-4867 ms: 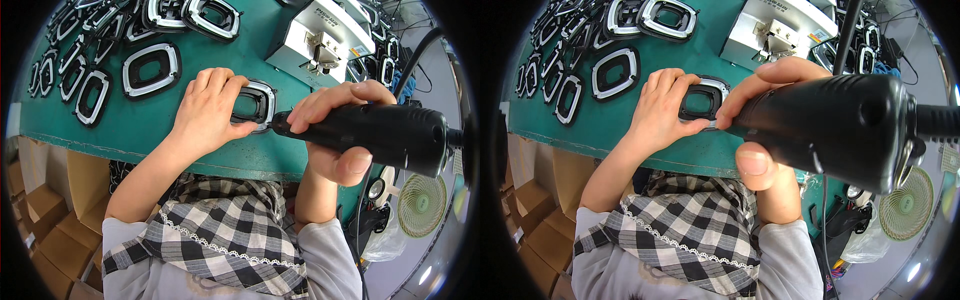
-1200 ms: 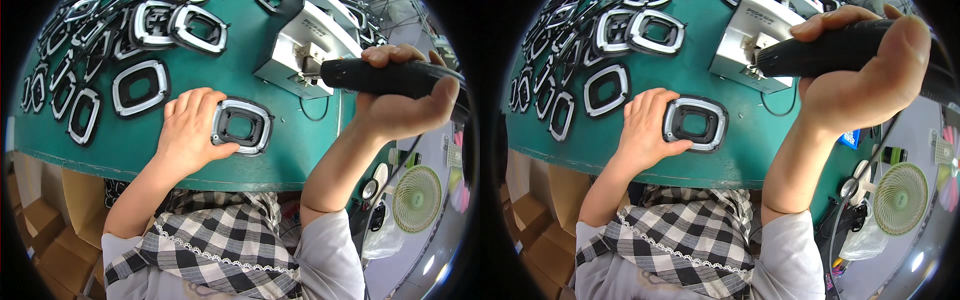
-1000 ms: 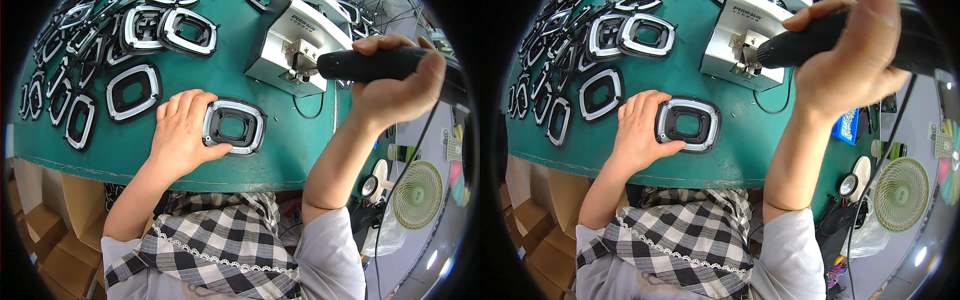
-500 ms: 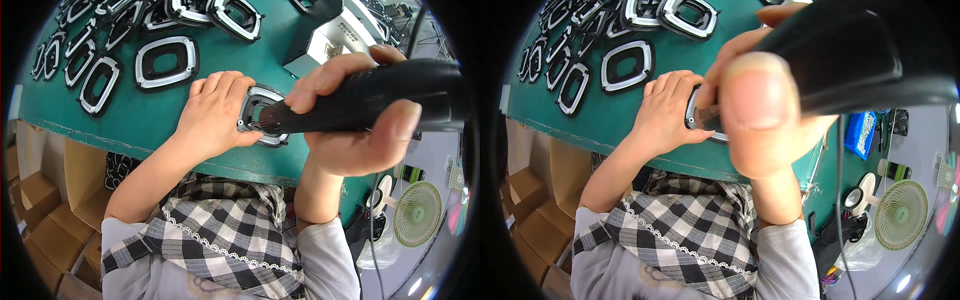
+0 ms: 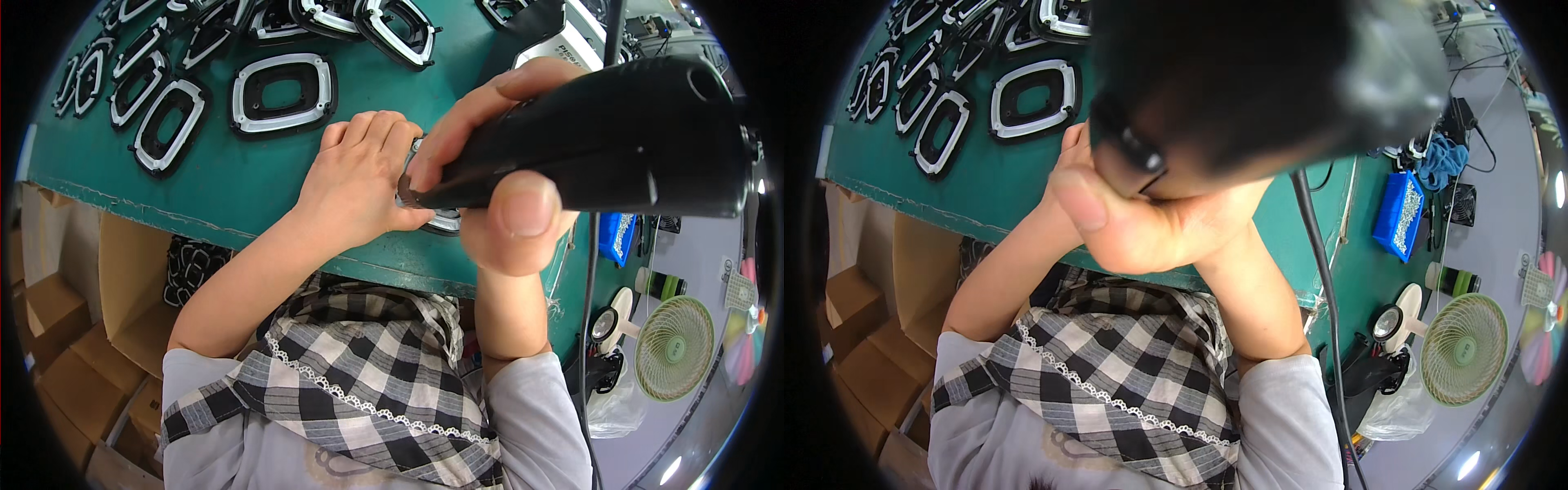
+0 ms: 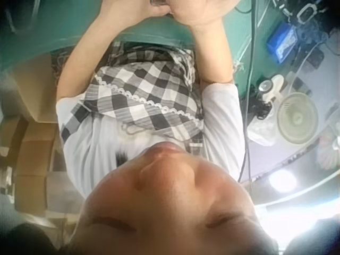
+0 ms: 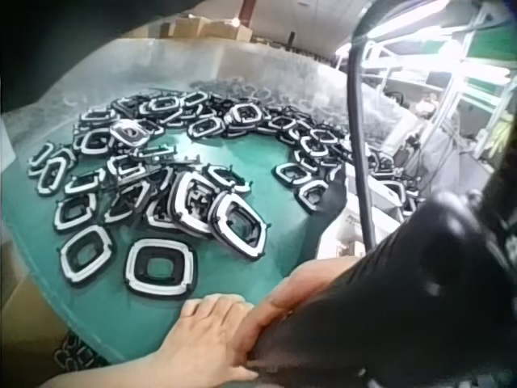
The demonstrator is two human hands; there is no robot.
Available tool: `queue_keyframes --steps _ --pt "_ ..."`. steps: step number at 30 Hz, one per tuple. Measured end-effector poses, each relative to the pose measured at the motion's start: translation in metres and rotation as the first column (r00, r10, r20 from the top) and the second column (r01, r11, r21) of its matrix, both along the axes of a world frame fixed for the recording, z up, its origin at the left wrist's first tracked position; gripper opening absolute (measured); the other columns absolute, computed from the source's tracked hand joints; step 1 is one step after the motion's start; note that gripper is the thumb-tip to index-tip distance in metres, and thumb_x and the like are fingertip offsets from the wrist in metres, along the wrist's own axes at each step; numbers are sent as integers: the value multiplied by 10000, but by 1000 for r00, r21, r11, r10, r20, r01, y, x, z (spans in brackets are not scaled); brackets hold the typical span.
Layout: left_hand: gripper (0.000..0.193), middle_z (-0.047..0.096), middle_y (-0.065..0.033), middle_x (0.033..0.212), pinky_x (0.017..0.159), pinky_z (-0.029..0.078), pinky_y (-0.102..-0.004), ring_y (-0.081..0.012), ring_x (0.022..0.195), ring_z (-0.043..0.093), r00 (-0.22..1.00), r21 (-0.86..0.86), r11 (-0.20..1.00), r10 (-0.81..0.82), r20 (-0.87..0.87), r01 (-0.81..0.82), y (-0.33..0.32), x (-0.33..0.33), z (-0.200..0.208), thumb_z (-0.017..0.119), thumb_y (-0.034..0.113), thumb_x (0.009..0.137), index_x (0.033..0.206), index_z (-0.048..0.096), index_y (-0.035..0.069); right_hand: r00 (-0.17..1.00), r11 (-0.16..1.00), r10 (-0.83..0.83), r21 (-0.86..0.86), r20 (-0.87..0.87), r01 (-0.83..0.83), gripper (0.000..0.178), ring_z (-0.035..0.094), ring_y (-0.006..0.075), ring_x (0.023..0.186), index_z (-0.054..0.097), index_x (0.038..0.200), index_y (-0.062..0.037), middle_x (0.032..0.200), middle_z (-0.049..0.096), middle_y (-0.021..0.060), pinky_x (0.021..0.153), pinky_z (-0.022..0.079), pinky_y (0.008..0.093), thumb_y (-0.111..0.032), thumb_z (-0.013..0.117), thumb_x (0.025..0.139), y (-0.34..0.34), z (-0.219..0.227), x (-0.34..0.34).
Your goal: The person assembles plastic frames by aligning components, driving screws with an electric screwdriver, and placing the finished parts aside.
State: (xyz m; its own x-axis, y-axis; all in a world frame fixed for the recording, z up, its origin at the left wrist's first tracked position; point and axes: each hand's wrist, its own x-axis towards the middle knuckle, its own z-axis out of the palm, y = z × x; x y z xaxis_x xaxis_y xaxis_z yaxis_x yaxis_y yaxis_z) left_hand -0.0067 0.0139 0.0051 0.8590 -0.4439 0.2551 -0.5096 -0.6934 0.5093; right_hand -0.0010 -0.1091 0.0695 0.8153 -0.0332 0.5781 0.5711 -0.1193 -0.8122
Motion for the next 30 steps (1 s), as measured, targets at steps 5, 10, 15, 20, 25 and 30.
queue_keyframes --steps 5,10,15,20,25,30 --pt "724 522 -62 1096 915 381 -379 -239 1108 491 999 -47 999 23 30 -22 1 -2 -10 849 340 549 1127 499 81 998 994 15 -113 56 -9 680 546 199 476 408 1115 28 664 581 142 462 476 302 -608 460 880 -13 1 4" --pt "645 514 -81 1096 869 432 -356 -157 999 528 868 -402 914 -158 -471 -52 45 -17 8 817 118 620 1143 447 39 968 774 250 595 22 -214 535 495 224 592 555 1058 -40 746 551 123 558 407 376 -539 460 890 -65 27 6" --pt "682 534 -113 1144 963 408 -401 -290 1133 511 890 -84 993 -116 -442 88 180 -59 57 802 101 559 1172 506 55 994 786 103 615 -31 -63 518 554 258 520 494 1048 -39 672 580 144 501 468 417 -535 421 918 -100 33 5" --pt "463 543 -64 1254 1008 329 -401 -281 1217 469 984 184 976 85 155 -114 106 -15 49 713 141 695 1139 586 100 997 807 61 591 -57 -16 492 535 250 470 417 1103 -23 638 542 137 453 482 396 -484 431 932 -84 26 4" --pt "411 564 -8 1234 1064 301 -386 -166 1233 468 757 365 909 -93 646 -199 15 91 17 604 90 783 1189 583 148 1000 843 25 537 15 -29 509 537 253 460 424 1097 -12 645 560 146 448 487 396 -491 445 928 -85 32 0" --pt "308 622 7 1071 994 350 -362 -139 1038 569 690 361 906 -117 715 -220 18 100 15 568 96 800 1097 639 142 973 922 -146 381 180 68 543 540 258 532 506 1084 -57 709 583 147 500 466 411 -553 485 864 -126 47 -1"
